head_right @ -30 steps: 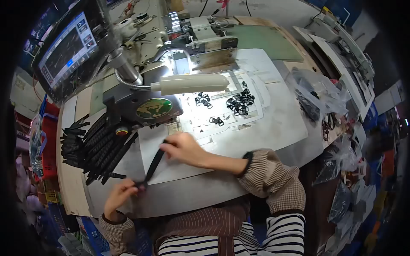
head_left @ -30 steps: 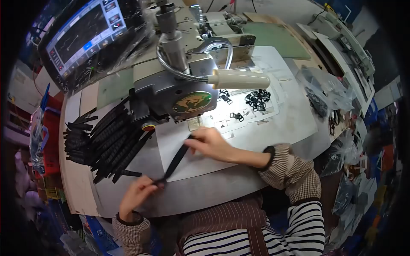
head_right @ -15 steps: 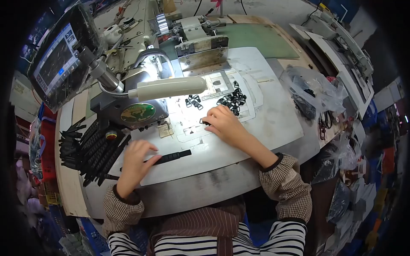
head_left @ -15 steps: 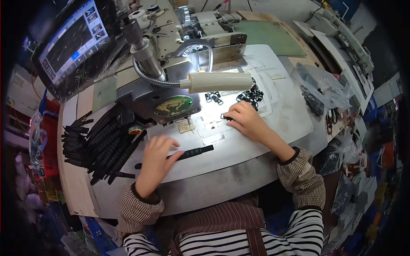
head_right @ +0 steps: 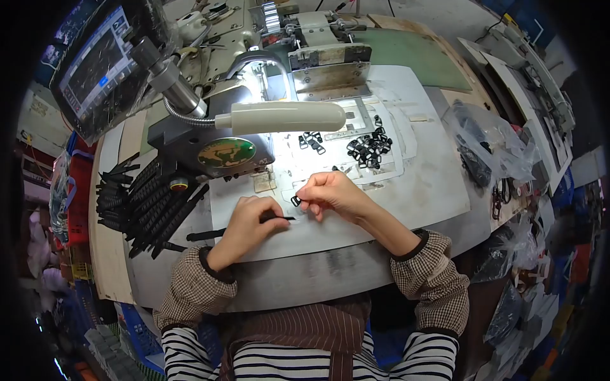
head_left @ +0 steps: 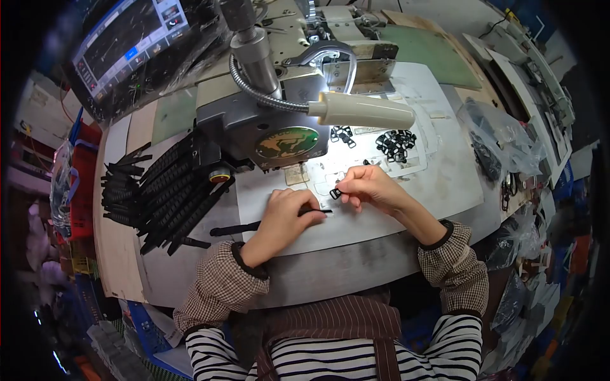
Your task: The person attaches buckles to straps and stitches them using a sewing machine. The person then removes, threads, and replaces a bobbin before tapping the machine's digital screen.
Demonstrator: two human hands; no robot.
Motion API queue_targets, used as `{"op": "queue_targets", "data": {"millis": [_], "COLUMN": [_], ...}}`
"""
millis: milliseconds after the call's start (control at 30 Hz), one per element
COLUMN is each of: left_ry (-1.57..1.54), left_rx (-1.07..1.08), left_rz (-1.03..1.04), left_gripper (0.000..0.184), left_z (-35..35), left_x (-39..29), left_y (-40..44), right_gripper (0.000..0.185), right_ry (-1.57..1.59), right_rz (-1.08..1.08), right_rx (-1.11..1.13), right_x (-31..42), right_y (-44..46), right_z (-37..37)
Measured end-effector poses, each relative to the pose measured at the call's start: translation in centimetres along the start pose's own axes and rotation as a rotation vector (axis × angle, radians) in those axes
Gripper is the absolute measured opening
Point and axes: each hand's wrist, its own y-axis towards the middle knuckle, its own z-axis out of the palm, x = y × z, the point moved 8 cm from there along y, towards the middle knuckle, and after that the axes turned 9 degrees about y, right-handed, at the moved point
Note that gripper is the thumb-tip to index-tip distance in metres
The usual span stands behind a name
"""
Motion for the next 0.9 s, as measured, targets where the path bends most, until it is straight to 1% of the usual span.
{"op": "queue_targets", "data": {"millis": [67, 167, 267, 367, 400, 500, 600, 633, 667, 733, 833, 900], "left_ry": [-0.379, -0.511, -0.426, -0.291, -0.245, -0.083, 0.041, 0.064, 0.086, 0.098, -0.012, -0.077], "left_rx": [0.02, -0.128, -0.25, -0.339, -0.362, -0.418, -0.473, -0.475, -0.479, -0.466, -0.458, -0.429], "left_rz": [-0.184, -0.211, -0.208, -0.174, -0.159, -0.072, 0.098, 0.127, 0.156, 0.186, 0.129, 0.025], "left_gripper": [0.014, 0.014, 0.013, 0.013, 0.013, 0.011, 0.009, 0.009, 0.01, 0.01, 0.009, 0.01], "left_z": [0.1, -1.6, -2.8, -3.5, -3.6, -4.1, -4.2, -4.1, -4.1, -4.0, -3.6, -3.4], "left_x": [2.2, 2.8, 2.7, 2.4, 2.3, 1.2, -0.3, -0.6, -1.1, -1.4, 0.1, 0.8], "left_y": [0.0, -0.3, -0.6, -0.8, -0.9, -1.1, -1.5, -1.7, -1.8, -1.7, -1.5, -1.7], "right_gripper": [0.009, 0.008, 0.006, 0.007, 0.008, 0.01, 0.014, 0.015, 0.016, 0.016, 0.018, 0.02], "right_ry": [0.044, 0.018, 0.01, -0.118, -0.218, -0.495, -0.756, -0.843, -0.925, -0.911, -0.918, -0.934], "right_rz": [-0.007, -0.042, -0.175, -0.357, -0.434, -0.635, -0.872, -0.953, -0.979, -0.978, -0.969, -0.953], "right_rx": [0.033, -0.011, -0.028, -0.133, -0.172, -0.194, -0.187, -0.181, -0.168, -0.212, -0.241, -0.227], "right_x": [-0.7, -0.6, 0.0, 0.7, 0.4, 1.1, 0.9, 0.8, 0.6, 0.7, 1.3, 1.4], "right_y": [0.2, 0.2, 0.1, -0.7, -0.8, -1.9, -2.7, -3.0, -3.1, -3.1, -3.0, -2.8], "right_z": [0.4, 1.6, 2.5, 3.1, 3.1, 5.0, 6.8, 7.3, 7.6, 7.4, 7.2, 7.1]}}
